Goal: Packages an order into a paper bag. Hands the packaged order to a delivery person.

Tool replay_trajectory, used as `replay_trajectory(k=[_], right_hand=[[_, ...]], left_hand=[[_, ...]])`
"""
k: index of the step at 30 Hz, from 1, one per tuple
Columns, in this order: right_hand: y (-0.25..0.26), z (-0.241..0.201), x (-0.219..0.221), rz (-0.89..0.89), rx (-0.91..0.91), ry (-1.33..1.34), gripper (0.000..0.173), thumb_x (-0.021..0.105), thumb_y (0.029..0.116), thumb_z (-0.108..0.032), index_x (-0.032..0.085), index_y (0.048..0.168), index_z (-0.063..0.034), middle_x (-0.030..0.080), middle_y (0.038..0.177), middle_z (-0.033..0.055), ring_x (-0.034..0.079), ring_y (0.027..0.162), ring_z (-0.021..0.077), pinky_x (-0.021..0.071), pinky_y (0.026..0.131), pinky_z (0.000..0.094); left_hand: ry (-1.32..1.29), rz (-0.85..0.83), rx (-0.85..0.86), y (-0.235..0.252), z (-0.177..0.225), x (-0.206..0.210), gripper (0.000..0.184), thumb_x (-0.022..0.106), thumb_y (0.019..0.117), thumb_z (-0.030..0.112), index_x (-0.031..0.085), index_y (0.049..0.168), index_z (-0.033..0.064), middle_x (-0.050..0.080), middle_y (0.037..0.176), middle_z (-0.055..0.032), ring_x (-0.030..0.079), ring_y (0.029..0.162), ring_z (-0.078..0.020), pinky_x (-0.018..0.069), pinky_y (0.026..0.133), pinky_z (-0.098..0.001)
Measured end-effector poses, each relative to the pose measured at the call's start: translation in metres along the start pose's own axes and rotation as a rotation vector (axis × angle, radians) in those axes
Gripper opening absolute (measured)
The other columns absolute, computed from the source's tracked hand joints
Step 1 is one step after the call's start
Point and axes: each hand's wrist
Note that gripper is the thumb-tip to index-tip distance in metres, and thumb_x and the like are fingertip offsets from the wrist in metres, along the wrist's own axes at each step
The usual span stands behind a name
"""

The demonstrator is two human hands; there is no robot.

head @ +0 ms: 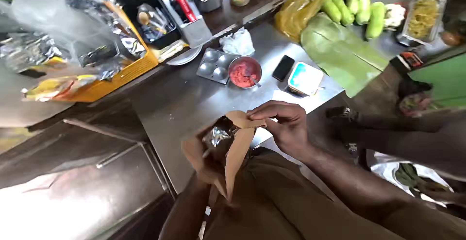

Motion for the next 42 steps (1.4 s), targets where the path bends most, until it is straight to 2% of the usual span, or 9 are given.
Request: replay_trajectory(k=[4,9,13,21,26,30,37,39,42], right_hand=[[-0.015,0.035,0.002,0.048,0.094,-0.081,0.01,0.076,0.0884,0.003,0.075,0.098,0.0042,0.074,0.097,0.0138,0.072,0.085,0.0202,0.064,0.076,0.0352],[-0.078,0.103,-0.032,0.139,0.33,-0.236,0.01,0.073,0.0928,-0.005,0.074,0.102,-0.0006,0.075,0.104,0.0103,0.073,0.094,0.0206,0.0642,0.083,0.0387],[-0.087,0.096,-0.077,0.059,0.402,-0.269,0.01,0.071,0.0926,-0.003,0.071,0.103,-0.0007,0.074,0.106,0.0106,0.073,0.095,0.0214,0.064,0.084,0.039],[-0.036,0.001,-0.089,-0.579,0.279,-0.946,0.02,0.065,0.0992,-0.02,0.078,0.115,-0.0162,0.068,0.129,0.0003,0.063,0.12,0.0156,0.0543,0.103,0.0392],[-0.016,0.0,-0.031,-0.819,0.353,-1.135,0.014,0.063,0.091,0.004,0.074,0.091,-0.0063,0.071,0.094,0.0108,0.07,0.092,0.0282,0.0606,0.08,0.0481],[0.01,-0.008,0.001,-1.155,0.545,-1.315,0.003,0.065,0.0937,-0.002,0.066,0.091,-0.0026,0.065,0.09,0.0168,0.068,0.085,0.0365,0.0591,0.067,0.0534],[0.002,0.064,-0.018,-1.224,0.753,-1.321,0.026,0.061,0.0999,-0.025,0.069,0.108,-0.0012,0.067,0.113,0.0219,0.066,0.107,0.0426,0.0544,0.08,0.0655],[0.004,0.062,-0.028,-1.221,0.629,-1.264,0.033,0.063,0.1005,-0.035,0.07,0.109,-0.0042,0.07,0.11,0.0192,0.067,0.106,0.039,0.0547,0.084,0.062],[0.017,0.047,-0.062,-1.145,0.314,-0.927,0.011,0.071,0.091,-0.004,0.074,0.101,-0.0085,0.072,0.104,0.0105,0.068,0.102,0.0286,0.0557,0.093,0.0529]], left_hand=[[0.258,0.081,-0.45,-0.003,-0.023,-0.021,0.021,0.06,0.1012,0.014,0.066,0.121,0.0166,0.07,0.109,0.0022,0.066,0.096,-0.008,0.0582,0.084,-0.0297],[0.364,-0.031,-0.811,-0.069,-0.082,-0.064,0.058,0.064,0.0985,0.007,0.042,0.152,0.0137,0.054,0.147,-0.0091,0.064,0.12,-0.0255,0.0587,0.096,-0.0473],[0.625,-0.089,-0.477,-0.061,-0.089,-0.022,0.084,0.089,0.0789,0.034,0.049,0.149,0.0109,0.058,0.144,-0.0068,0.062,0.124,-0.018,0.0586,0.098,-0.0414],[0.746,-0.165,-0.189,-0.044,-0.093,-0.006,0.036,0.088,0.0814,0.023,0.074,0.108,0.0053,0.071,0.114,-0.007,0.071,0.094,-0.0118,0.0638,0.079,-0.0307],[0.7,-0.204,-0.284,-0.046,-0.072,0.007,0.015,0.086,0.0804,0.012,0.072,0.08,0.0057,0.059,0.144,-0.007,0.069,0.108,-0.0133,0.0623,0.084,-0.0325],[0.641,-0.275,-0.163,-0.044,-0.091,-0.001,0.021,0.089,0.0789,0.016,0.072,0.078,0.0043,0.057,0.148,-0.0104,0.072,0.108,-0.0166,0.064,0.087,-0.0358],[0.633,-0.42,-0.036,-0.031,-0.103,-0.01,0.022,0.09,0.0762,0.02,0.073,0.081,0.0072,0.058,0.148,-0.0065,0.05,0.141,-0.0216,0.0448,0.118,-0.0446],[0.616,-0.435,-0.056,-0.028,-0.104,-0.011,0.022,0.089,0.0778,0.019,0.075,0.088,0.0056,0.062,0.144,-0.0063,0.053,0.139,-0.0191,0.047,0.116,-0.0427],[0.636,-0.402,-0.068,-0.028,-0.107,-0.014,0.025,0.088,0.0812,0.023,0.078,0.097,0.007,0.068,0.134,-0.0041,0.061,0.13,-0.016,0.0525,0.111,-0.0404]])
Point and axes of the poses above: each hand's wrist, its own y-axis towards the middle knuckle, its own x-axis out of the palm, z = x × y
